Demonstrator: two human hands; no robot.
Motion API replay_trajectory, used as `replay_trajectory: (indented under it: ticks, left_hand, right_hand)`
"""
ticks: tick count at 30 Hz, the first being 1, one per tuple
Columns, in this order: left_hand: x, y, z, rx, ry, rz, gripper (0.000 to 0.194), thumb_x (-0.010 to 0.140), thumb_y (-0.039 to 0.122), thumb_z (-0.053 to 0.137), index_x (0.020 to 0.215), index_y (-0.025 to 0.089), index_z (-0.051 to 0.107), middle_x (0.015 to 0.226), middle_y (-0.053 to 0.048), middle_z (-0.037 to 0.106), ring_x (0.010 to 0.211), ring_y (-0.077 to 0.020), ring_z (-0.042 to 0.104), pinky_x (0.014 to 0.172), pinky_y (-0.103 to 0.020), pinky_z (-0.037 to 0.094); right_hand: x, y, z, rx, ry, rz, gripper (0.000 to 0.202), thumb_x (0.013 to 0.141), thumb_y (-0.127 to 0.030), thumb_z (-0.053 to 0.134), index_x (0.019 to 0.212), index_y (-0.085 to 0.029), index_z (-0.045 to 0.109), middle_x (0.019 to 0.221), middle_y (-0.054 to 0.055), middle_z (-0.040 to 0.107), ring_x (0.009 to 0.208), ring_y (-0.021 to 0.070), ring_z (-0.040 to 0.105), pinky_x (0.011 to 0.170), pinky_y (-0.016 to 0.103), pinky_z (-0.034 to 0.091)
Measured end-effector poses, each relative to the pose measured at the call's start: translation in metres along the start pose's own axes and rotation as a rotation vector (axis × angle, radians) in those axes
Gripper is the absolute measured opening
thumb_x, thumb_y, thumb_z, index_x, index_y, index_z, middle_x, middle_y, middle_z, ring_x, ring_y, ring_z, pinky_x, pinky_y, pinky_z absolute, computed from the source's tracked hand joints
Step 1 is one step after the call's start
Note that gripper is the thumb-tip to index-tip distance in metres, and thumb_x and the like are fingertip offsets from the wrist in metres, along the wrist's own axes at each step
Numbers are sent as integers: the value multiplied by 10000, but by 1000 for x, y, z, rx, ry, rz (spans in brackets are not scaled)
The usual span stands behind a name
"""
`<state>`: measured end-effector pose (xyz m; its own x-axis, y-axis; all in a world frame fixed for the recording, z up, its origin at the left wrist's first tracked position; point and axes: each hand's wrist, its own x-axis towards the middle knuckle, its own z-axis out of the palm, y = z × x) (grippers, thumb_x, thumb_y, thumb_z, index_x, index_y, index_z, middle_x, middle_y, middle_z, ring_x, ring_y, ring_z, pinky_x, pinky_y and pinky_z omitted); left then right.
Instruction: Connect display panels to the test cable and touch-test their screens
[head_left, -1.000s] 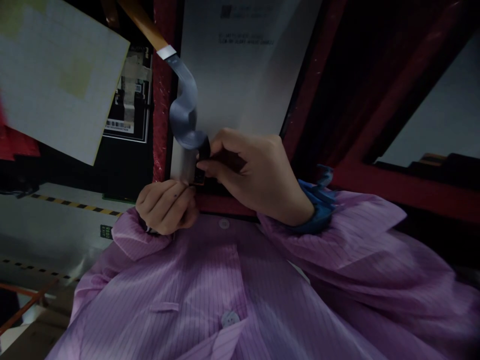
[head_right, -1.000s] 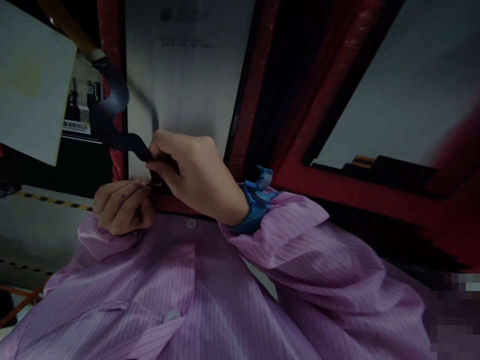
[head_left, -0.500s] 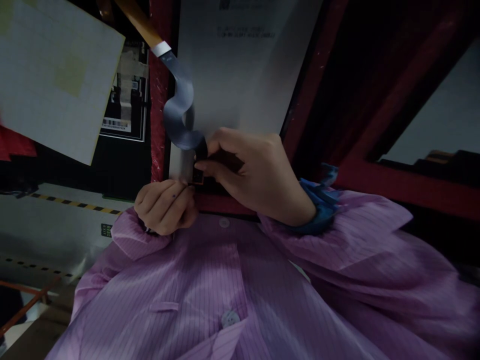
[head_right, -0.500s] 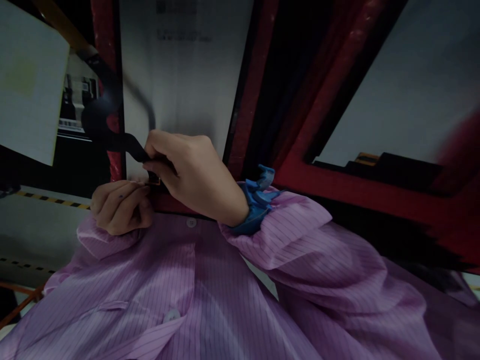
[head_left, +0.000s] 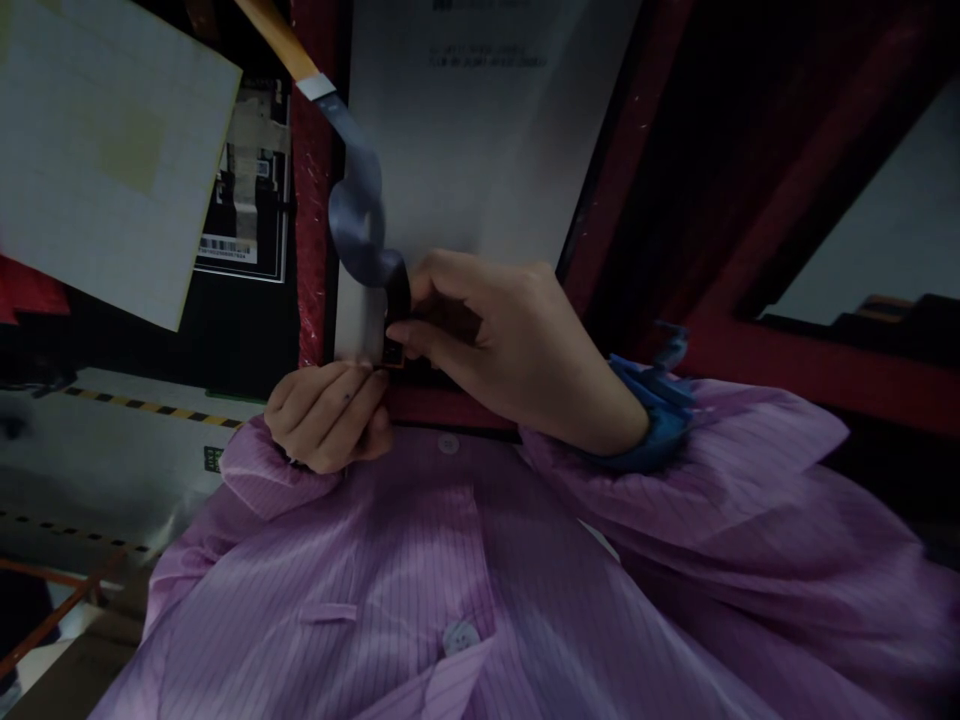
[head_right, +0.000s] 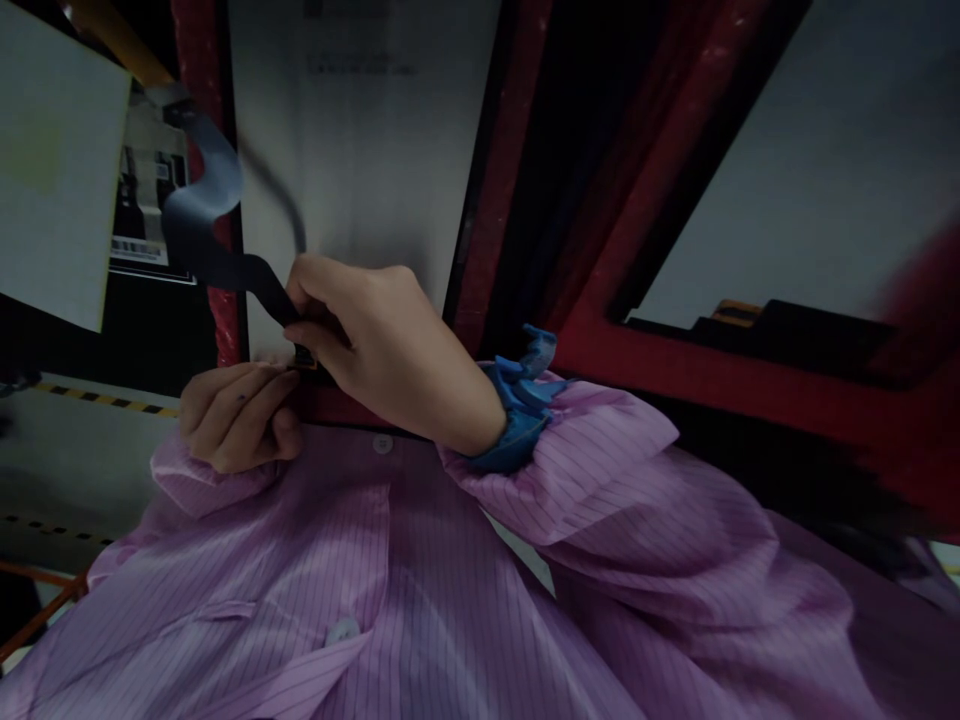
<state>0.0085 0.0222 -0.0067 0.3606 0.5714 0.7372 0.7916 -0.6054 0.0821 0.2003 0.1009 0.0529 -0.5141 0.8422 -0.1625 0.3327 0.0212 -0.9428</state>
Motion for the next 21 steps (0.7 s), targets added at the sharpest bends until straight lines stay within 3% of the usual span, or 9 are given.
replay_trajectory:
  ticks: [9,12,14,16,18,21]
  left_hand:
    - [0,-2,-4,-45,-4,103,231,814,301,566,918,218,753,775,-26,740,605,-154,650,543,-265,543]
    - [-15,-3,-7,0,-211,-26,344,849,469,506,927,256,765,691,-26,711,592,-183,646,527,-305,550]
    - [-27,-5,-10,-93,-405,-169,422,835,570,489,906,267,772,676,-44,694,608,-201,646,537,-329,553]
    - [-35,-7,-13,-219,-493,-236,409,822,575,525,929,271,776,708,-51,699,649,-210,653,574,-340,567]
    - [-36,-8,-15,-238,-446,-186,357,824,521,572,1006,286,771,755,-44,713,678,-211,658,605,-342,579]
    - [-29,-9,-18,-145,-287,-39,341,816,436,624,1106,306,749,807,-30,733,681,-204,656,605,-330,578]
  right_hand:
    - [0,1,0,-38,-16,-18,206,867,-125,659,782,-225,501,687,-50,610,616,105,565,620,267,423]
    - [0,1,-1,-61,-18,-31,208,868,-115,651,784,-215,490,685,-59,595,614,90,557,612,242,419]
    - [0,0,-1,-71,-15,-29,203,872,-106,640,785,-209,487,695,-63,595,620,82,558,616,227,417]
    - [0,0,-2,-66,-15,-34,205,872,-107,639,783,-207,484,701,-64,599,621,78,558,620,223,415]
    - [0,0,-1,-53,-15,-38,211,872,-105,640,779,-206,479,699,-64,599,621,78,559,621,222,414]
    - [1,1,-1,-39,-16,-44,224,866,-96,641,773,-206,469,694,-66,586,616,76,548,612,221,408]
